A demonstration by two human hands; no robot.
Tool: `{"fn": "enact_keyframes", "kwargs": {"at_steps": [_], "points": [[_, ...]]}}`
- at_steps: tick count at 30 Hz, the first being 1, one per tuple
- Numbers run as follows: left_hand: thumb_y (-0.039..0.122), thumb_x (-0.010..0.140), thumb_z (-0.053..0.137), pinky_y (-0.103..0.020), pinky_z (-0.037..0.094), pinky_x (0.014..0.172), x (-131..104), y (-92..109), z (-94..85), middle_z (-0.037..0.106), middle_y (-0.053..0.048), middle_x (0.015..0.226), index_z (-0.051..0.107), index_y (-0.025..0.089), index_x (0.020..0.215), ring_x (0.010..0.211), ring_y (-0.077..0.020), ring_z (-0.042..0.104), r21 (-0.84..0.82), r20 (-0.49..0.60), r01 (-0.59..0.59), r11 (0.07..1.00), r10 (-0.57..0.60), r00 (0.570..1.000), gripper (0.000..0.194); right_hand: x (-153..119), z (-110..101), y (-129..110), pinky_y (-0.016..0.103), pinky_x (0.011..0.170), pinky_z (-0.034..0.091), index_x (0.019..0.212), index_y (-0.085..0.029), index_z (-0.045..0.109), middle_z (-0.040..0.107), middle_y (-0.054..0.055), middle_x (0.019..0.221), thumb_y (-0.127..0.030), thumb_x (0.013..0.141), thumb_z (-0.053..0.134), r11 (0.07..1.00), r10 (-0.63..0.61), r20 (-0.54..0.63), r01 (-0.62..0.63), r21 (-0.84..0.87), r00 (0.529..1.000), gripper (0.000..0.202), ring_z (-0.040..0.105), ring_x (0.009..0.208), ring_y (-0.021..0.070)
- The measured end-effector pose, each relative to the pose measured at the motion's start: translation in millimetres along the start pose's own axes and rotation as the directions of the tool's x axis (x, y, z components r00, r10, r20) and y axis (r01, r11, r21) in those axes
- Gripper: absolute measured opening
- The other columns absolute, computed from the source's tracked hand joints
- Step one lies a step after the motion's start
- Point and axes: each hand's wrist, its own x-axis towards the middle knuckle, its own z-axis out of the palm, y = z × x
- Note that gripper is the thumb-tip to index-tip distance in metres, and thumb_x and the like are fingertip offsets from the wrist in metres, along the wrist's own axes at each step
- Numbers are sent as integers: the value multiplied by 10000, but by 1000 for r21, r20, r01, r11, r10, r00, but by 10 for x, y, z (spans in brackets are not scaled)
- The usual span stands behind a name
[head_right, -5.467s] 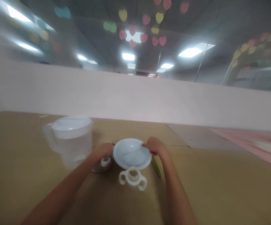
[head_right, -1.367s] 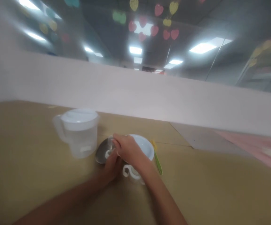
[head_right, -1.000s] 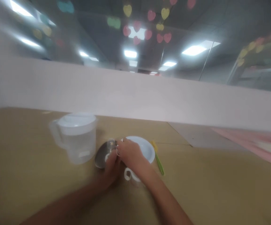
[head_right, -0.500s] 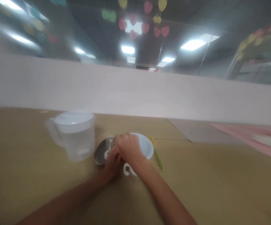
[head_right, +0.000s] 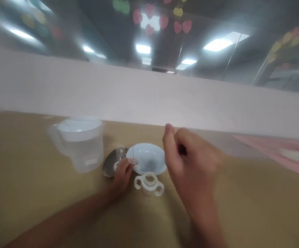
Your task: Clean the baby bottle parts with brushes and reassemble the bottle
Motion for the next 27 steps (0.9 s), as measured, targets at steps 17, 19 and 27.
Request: {"fn": "enact_keyframes", "kwargs": {"at_steps": [17, 19, 27], "points": [[244, 922, 350, -339, 404, 744, -18, -14, 28, 609, -51, 854, 566, 185, 838, 810, -190, 510, 13, 69, 7, 1000, -7, 998, 240, -206, 586, -23, 235, 425, 184, 474, -175, 388, 360, -43, 425, -528, 905, 320, 944, -140, 832, -182, 277, 537, 561, 277, 400, 75], [236, 919, 350, -336, 401, 741, -16, -11, 25, 611, -50, 851, 564, 187, 823, 807, -189, 509, 17, 68, 0, 1000, -1, 998, 239, -230, 606, -37, 243, 431, 161, 451, -174, 381, 336, -45, 406, -450, 892, 397, 965, -131, 800, -109, 237, 585, 521, 250, 393, 76], [230, 923, 321, -307, 420, 706, -46, 127, -61, 589, -46, 759, 552, 182, 772, 742, -167, 517, -53, 25, -32, 998, 34, 999, 280, -289, 692, 12, 248, 456, 173, 465, -169, 415, 344, -37, 415, -243, 899, 400, 971, -221, 343, 172, 168, 913, 441, 260, 410, 79]]}}
